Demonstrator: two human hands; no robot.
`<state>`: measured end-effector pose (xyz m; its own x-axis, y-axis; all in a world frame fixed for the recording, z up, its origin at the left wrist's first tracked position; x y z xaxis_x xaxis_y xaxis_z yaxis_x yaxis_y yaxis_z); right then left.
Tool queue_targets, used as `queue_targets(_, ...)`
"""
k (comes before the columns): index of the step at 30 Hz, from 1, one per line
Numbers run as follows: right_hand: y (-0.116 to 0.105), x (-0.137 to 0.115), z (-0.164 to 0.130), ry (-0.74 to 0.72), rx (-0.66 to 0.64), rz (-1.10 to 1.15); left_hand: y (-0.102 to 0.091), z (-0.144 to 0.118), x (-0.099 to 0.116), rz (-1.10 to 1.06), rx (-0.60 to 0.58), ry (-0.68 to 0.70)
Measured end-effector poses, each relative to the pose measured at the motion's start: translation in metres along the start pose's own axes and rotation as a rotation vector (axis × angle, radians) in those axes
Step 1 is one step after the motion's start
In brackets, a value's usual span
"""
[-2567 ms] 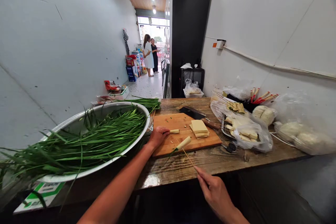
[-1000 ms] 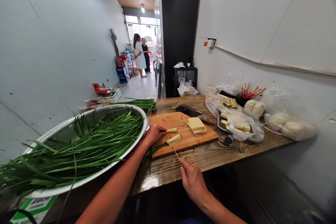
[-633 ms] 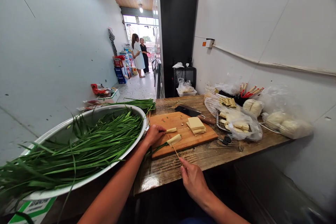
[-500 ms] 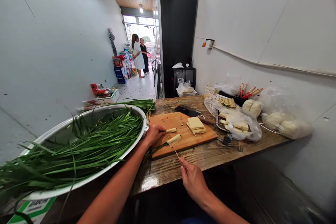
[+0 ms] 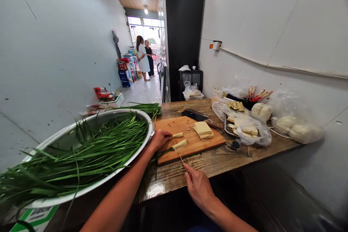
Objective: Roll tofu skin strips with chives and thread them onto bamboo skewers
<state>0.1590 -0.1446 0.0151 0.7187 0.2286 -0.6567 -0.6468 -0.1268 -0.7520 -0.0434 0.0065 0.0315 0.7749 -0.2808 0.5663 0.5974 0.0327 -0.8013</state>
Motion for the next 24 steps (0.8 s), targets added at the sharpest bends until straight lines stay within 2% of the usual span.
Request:
queue_targets(4, -0.001, -0.004, 0.003, 0.033, -0.022, -0.007, -0.001, 0.001, 0.002, 0.018, -0.021, -0.009)
queue_targets(11, 0.001, -0.005, 0.007, -0.013, -0.009, -0.027, -0.003, 0.000, 0.007, 0.037, -0.029, 0.026)
queue_targets(20, 0.002, -0.007, 0.013, -0.027, -0.029, -0.037, -0.003, 0.004, 0.003, 0.047, -0.053, -0.047)
queue_targets(24, 0.001, -0.007, 0.016, -0.020, -0.027, -0.043, -0.004, 0.003, 0.005, 0.052, -0.059, -0.031)
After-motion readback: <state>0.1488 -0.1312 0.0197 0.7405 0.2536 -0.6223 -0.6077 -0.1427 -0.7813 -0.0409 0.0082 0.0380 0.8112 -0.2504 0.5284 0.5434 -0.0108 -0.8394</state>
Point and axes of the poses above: each hand's wrist, its own z-axis towards the middle knuckle, its own y-axis out of the palm, x = y × z, the point moved 3 cm from there along z, towards the middle knuckle, and after that the axes turned 1 degree about y, right-handed, at the moved point
